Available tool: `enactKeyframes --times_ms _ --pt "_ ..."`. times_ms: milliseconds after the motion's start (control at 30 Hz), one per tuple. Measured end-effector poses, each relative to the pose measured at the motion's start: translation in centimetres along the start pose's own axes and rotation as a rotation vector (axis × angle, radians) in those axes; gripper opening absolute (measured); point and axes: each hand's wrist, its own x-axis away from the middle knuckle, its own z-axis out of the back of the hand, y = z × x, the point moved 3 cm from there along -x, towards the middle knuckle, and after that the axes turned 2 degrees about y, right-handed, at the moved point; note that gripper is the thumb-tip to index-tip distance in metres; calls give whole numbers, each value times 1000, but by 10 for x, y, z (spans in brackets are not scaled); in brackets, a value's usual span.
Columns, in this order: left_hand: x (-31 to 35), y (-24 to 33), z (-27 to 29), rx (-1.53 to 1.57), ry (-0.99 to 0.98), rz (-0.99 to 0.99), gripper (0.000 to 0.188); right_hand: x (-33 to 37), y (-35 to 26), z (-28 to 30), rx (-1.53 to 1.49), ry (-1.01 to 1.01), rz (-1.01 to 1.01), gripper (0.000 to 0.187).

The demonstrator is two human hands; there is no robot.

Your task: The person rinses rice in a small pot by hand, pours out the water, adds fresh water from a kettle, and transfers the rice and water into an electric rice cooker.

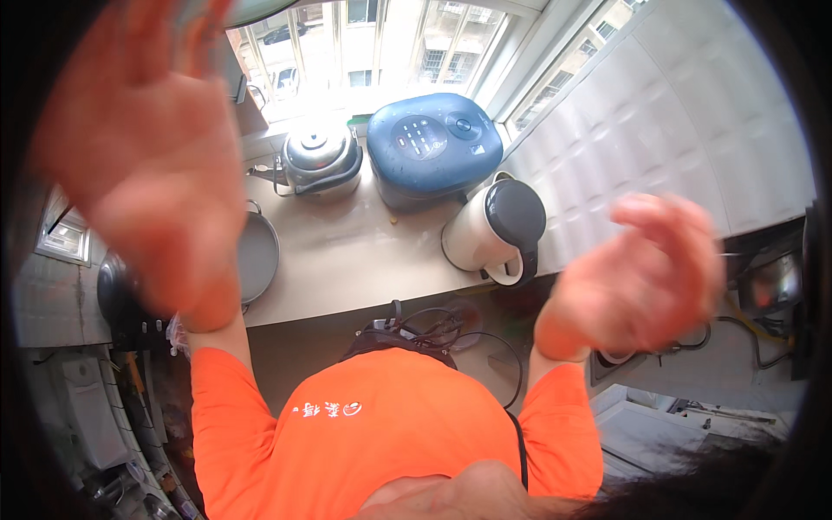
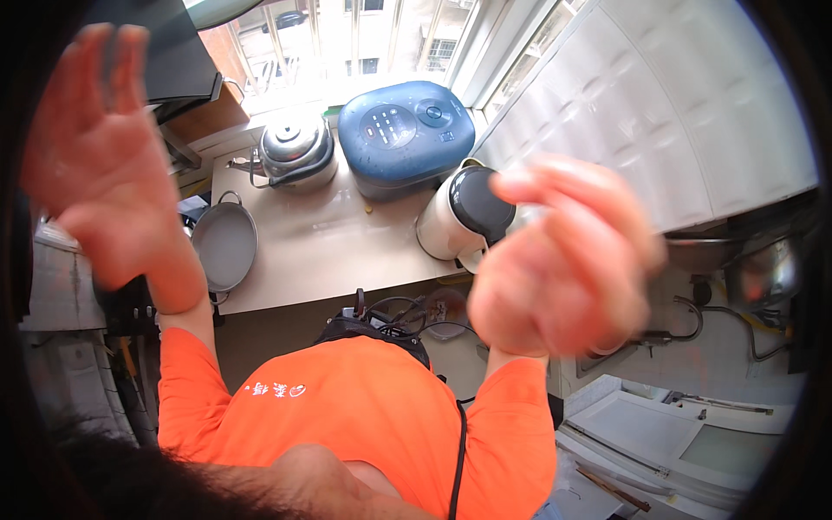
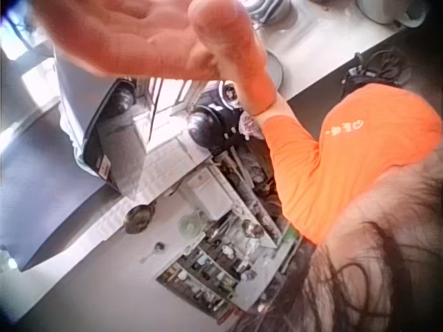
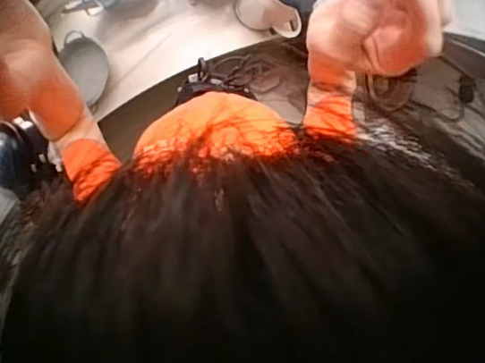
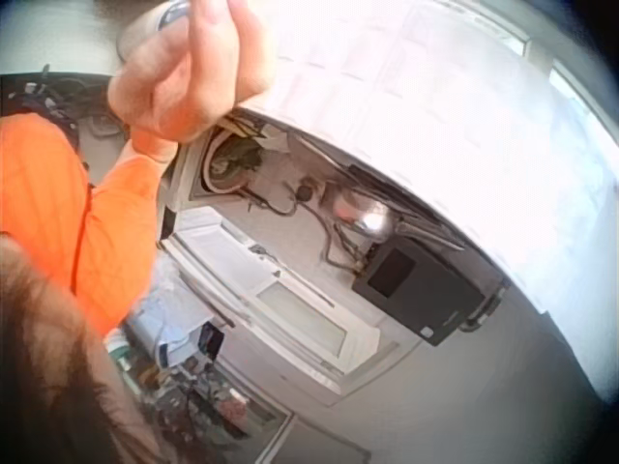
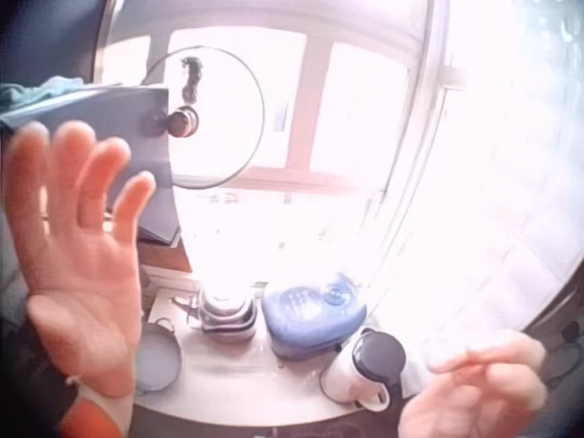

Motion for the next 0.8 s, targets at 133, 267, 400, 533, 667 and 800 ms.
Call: enactKeyframes --times_ms 133,267,400,533,667,800 --pt "113 -85 10 -685 -394 611 46 99 78 -56 176 -367 -586 23" --pt "232 -134 29 -1029 -591 730 61 187 123 -85 463 -623 -560 32" --pt "266 -149 25 -1146 -624 765 66 215 146 -94 645 -730 -501 43" --pt "282 -157 25 -1213 -626 768 64 225 158 -102 686 -756 -471 48" --pt "276 -156 22 -1279 -636 748 61 229 165 -105 757 -783 -432 50" --pt "273 -158 23 -1318 -636 723 58 230 169 -109 797 -796 -421 48"
